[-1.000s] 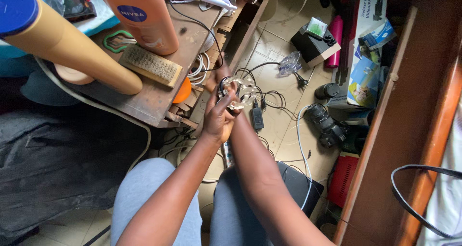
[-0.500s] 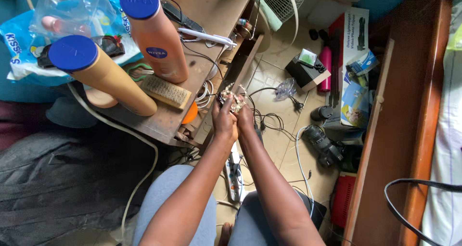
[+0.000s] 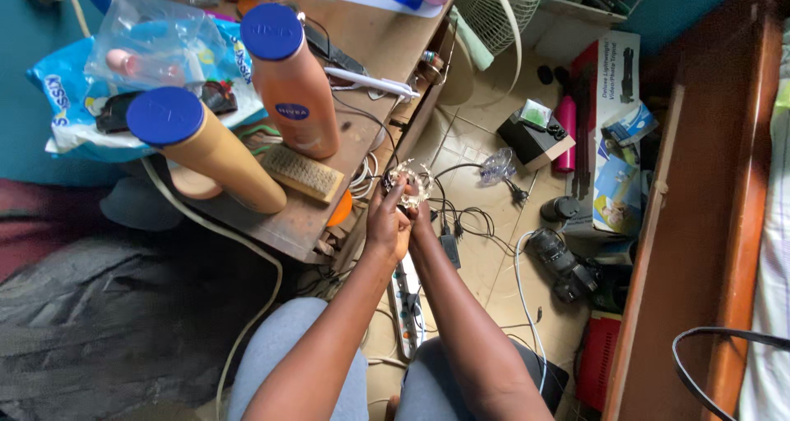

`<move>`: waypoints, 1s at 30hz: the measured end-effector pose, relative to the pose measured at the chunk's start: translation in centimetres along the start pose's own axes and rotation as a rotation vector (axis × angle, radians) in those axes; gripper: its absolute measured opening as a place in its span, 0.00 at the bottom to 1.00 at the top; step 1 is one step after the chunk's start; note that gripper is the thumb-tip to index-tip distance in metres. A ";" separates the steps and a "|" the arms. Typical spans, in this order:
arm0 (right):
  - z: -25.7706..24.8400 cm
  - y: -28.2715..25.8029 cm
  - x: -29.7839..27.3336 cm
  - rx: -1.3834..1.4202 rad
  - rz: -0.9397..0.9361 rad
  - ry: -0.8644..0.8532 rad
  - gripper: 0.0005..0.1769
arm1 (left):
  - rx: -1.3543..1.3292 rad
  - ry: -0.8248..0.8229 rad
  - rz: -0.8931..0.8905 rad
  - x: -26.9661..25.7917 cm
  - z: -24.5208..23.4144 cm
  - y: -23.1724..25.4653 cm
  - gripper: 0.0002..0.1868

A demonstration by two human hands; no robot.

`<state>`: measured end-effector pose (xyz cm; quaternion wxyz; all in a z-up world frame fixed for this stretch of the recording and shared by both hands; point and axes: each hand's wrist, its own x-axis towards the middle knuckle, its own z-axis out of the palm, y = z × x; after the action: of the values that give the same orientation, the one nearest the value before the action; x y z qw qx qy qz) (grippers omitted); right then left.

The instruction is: The person handles several small boxes, a necklace, and headphones before moving to a desk to organize cables and plug them into a power strip.

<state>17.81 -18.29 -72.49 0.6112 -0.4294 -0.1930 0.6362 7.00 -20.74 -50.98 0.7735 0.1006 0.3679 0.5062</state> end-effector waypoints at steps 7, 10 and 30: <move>2.2 0.4 0.0 0.107 0.048 -0.025 0.14 | -0.026 -0.008 0.052 0.6 -1.8 0.4 0.12; 4.4 -2.2 -0.1 0.027 0.003 -0.021 0.15 | -0.027 -0.020 0.063 1.0 -2.1 0.8 0.12; 19.3 -23.5 -0.1 -0.859 -0.711 0.126 0.05 | -0.008 0.044 -0.021 0.9 -2.3 2.0 0.25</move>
<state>17.07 -8.80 -43.60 0.5685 -0.5854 -0.5309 0.2284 4.25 -19.48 -51.97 0.7707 0.0823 0.3840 0.5019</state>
